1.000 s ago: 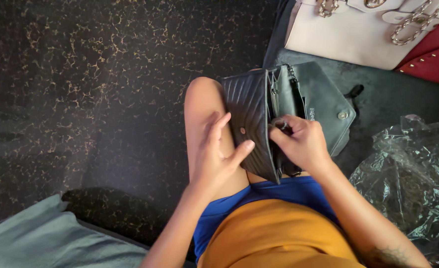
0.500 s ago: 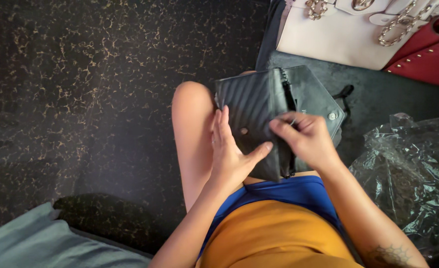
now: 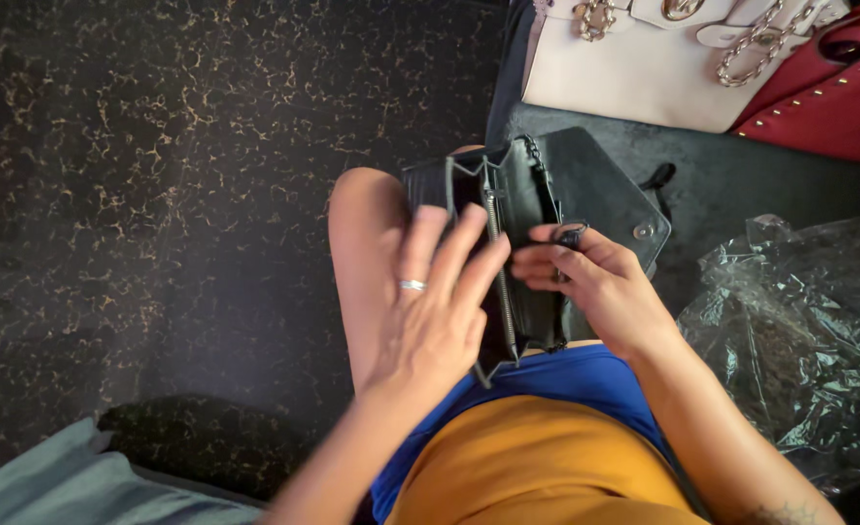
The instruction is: The person sits with a black quilted purse on their lap and uses a needle and thread to sew a small tear on the exterior. They open the purse to inspect the interior compartments and continue stitching the damaged area before closing the purse.
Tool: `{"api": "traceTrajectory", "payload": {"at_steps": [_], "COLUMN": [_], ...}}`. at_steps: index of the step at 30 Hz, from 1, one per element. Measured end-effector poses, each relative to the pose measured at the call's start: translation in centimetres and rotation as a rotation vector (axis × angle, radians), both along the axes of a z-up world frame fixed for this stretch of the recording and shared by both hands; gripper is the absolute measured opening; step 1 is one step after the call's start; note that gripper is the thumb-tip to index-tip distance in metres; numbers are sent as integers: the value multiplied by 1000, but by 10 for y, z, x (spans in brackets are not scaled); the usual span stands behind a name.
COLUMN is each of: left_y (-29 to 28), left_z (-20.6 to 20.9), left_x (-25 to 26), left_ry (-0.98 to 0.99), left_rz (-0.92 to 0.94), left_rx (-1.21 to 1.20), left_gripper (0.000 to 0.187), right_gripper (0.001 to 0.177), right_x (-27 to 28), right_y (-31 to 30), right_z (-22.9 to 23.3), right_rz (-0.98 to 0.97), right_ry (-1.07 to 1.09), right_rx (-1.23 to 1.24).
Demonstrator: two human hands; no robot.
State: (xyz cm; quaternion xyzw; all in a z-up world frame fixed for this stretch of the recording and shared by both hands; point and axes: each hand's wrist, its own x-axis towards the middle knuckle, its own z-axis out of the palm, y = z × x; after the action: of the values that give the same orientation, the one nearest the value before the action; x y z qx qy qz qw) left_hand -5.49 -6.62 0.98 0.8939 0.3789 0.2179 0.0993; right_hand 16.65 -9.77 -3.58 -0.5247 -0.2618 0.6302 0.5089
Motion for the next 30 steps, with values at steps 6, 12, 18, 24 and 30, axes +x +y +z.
{"api": "traceTrajectory", "payload": {"at_steps": [6,12,18,24,30], "left_y": [36,52,57,55,56], "left_z": [26,36,33,34,32], "left_x": [0,11,13,8,-3], "left_ry": [420,694,635,680,496], "left_rz": [-452,-567,-534,-540,-598], "left_rx": [268,250,91,65,235], "left_gripper": [53,41,65,35,36], "right_gripper": [43,48,46,38,33], "right_x": [-1,3,9,8,-30], "right_y": [7,4,6,3,0], "right_z": [14,16,16,13,18], "right_rz": [63,122,126,133,32], "right_ry": [226,222,197,8,-7], "right_rx": [-68,-1,33,8,146]}}
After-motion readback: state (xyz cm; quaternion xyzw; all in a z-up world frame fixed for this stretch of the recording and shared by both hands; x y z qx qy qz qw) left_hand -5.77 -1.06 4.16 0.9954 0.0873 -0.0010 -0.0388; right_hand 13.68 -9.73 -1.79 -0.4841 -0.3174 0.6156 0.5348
